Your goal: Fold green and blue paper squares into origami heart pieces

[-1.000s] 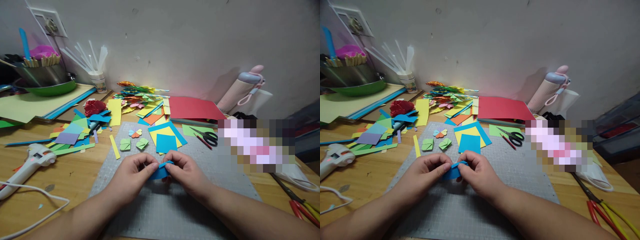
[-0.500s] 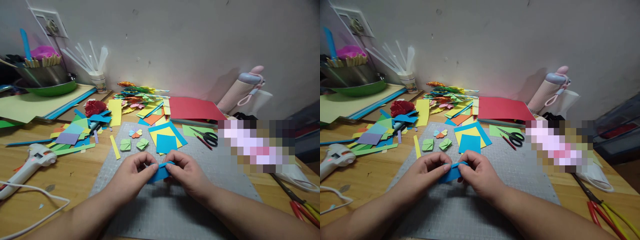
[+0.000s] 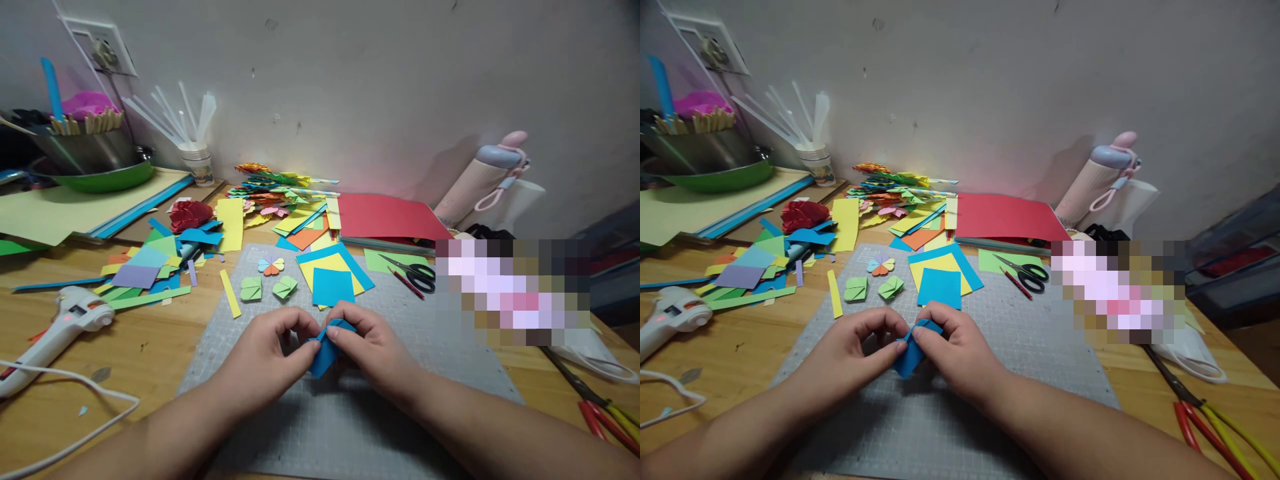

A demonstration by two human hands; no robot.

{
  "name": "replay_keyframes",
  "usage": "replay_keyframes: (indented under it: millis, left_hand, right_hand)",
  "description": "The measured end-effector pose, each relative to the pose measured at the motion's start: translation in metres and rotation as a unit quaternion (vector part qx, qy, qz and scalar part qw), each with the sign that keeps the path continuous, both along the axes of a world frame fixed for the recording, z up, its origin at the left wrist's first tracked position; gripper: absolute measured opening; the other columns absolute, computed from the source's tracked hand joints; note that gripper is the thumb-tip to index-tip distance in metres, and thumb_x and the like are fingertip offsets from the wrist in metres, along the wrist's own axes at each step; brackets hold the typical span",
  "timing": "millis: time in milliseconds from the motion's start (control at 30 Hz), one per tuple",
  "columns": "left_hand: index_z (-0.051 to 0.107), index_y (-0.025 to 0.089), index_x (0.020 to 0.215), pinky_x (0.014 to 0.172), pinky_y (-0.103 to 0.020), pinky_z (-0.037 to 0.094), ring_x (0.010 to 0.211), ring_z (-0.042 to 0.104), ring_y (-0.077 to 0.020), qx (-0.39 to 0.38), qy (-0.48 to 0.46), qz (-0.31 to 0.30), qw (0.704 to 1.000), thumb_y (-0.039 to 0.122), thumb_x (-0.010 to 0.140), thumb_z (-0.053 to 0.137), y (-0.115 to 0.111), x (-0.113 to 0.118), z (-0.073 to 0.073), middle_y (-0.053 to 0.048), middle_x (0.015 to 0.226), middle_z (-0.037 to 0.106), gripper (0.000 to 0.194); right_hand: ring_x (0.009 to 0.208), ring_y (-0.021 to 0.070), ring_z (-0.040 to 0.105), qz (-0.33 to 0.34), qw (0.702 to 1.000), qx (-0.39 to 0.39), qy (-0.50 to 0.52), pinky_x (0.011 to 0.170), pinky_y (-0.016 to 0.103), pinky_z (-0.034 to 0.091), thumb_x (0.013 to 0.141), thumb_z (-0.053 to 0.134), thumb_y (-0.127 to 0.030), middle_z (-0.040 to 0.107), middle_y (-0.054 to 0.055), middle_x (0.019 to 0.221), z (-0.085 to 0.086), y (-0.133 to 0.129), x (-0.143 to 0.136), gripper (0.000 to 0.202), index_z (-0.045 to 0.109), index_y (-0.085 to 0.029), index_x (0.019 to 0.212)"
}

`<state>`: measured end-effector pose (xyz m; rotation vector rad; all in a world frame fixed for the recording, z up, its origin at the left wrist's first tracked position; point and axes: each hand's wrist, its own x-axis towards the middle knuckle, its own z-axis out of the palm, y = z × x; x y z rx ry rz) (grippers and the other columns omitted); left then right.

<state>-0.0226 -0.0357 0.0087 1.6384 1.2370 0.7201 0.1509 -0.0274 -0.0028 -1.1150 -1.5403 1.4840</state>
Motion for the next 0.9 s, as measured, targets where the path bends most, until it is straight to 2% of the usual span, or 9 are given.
replay_keyframes:
  millis: [67,167,300,433,633,800,900]
  left_hand:
    - [0.063,0.018,0.078,0.062,-0.026,0.043,0.067,0.056,-0.0156,0.002,0.001,0.000,1.000,0.020,0.074,0.058,0.000,0.000,0.000,0.000,0.073,0.063,0.007]
    - [0.063,0.018,0.078,0.064,-0.028,0.043,0.070,0.057,-0.0169,-0.005,-0.003,0.006,1.000,0.024,0.076,0.058,0.000,0.000,0.000,-0.002,0.075,0.064,0.008]
    - [0.062,0.016,0.080,0.063,-0.029,0.044,0.069,0.058,-0.0175,-0.076,-0.072,0.016,0.994,0.031,0.076,0.060,0.001,0.000,0.000,-0.004,0.076,0.065,0.016]
    - [0.060,0.014,0.078,0.063,-0.027,0.043,0.068,0.058,-0.0164,-0.140,-0.139,0.020,0.980,0.034,0.074,0.065,0.004,-0.001,-0.002,-0.003,0.074,0.065,0.021]
    - [0.061,0.015,0.074,0.061,-0.023,0.039,0.065,0.055,-0.0124,-0.151,-0.165,0.030,0.974,0.033,0.072,0.069,0.005,-0.004,-0.007,0.000,0.069,0.063,0.020]
    - [0.062,0.016,0.080,0.065,-0.024,0.041,0.068,0.057,-0.0126,-0.210,-0.235,0.021,0.949,0.036,0.074,0.069,0.006,-0.006,-0.009,-0.001,0.074,0.067,0.023]
    - [0.061,0.015,0.077,0.064,-0.022,0.038,0.065,0.054,-0.0106,-0.210,-0.243,0.023,0.947,0.037,0.074,0.070,0.007,-0.006,-0.010,0.001,0.071,0.064,0.024]
  right_hand:
    - [0.058,0.0111,0.042,-0.005,1.000,0.003,0.002,0.054,0.024,0.036,0.077,0.054,-0.030,0.044,-0.004,0.061,0.001,0.000,0.000,0.015,0.051,-0.019,0.067]
    - [0.053,0.0101,0.042,0.002,0.999,-0.036,0.022,0.050,0.023,0.036,0.077,0.055,-0.031,0.043,-0.006,0.057,0.000,-0.001,0.000,0.016,0.051,-0.019,0.068]
    - [0.049,0.0092,0.045,0.020,0.997,-0.059,0.053,0.049,0.022,0.037,0.079,0.057,-0.032,0.048,-0.005,0.056,-0.003,0.000,0.000,0.017,0.052,-0.018,0.071]
    - [0.049,0.0089,0.048,0.029,0.996,-0.058,0.062,0.049,0.022,0.038,0.079,0.059,-0.033,0.051,-0.004,0.058,-0.006,0.001,0.001,0.018,0.055,-0.017,0.072]
    - [0.051,0.0087,0.047,0.038,0.998,-0.027,0.040,0.052,0.022,0.038,0.082,0.057,-0.029,0.051,-0.005,0.056,-0.007,-0.001,0.001,0.017,0.055,-0.017,0.070]
    - [0.051,0.0092,0.047,0.028,0.998,-0.028,0.058,0.051,0.023,0.038,0.084,0.056,-0.031,0.051,-0.004,0.055,-0.007,-0.004,0.001,0.019,0.054,-0.018,0.070]
    - [0.051,0.0092,0.046,0.034,0.998,-0.010,0.048,0.051,0.023,0.037,0.084,0.056,-0.032,0.051,-0.004,0.056,-0.007,-0.005,0.001,0.022,0.053,-0.018,0.068]
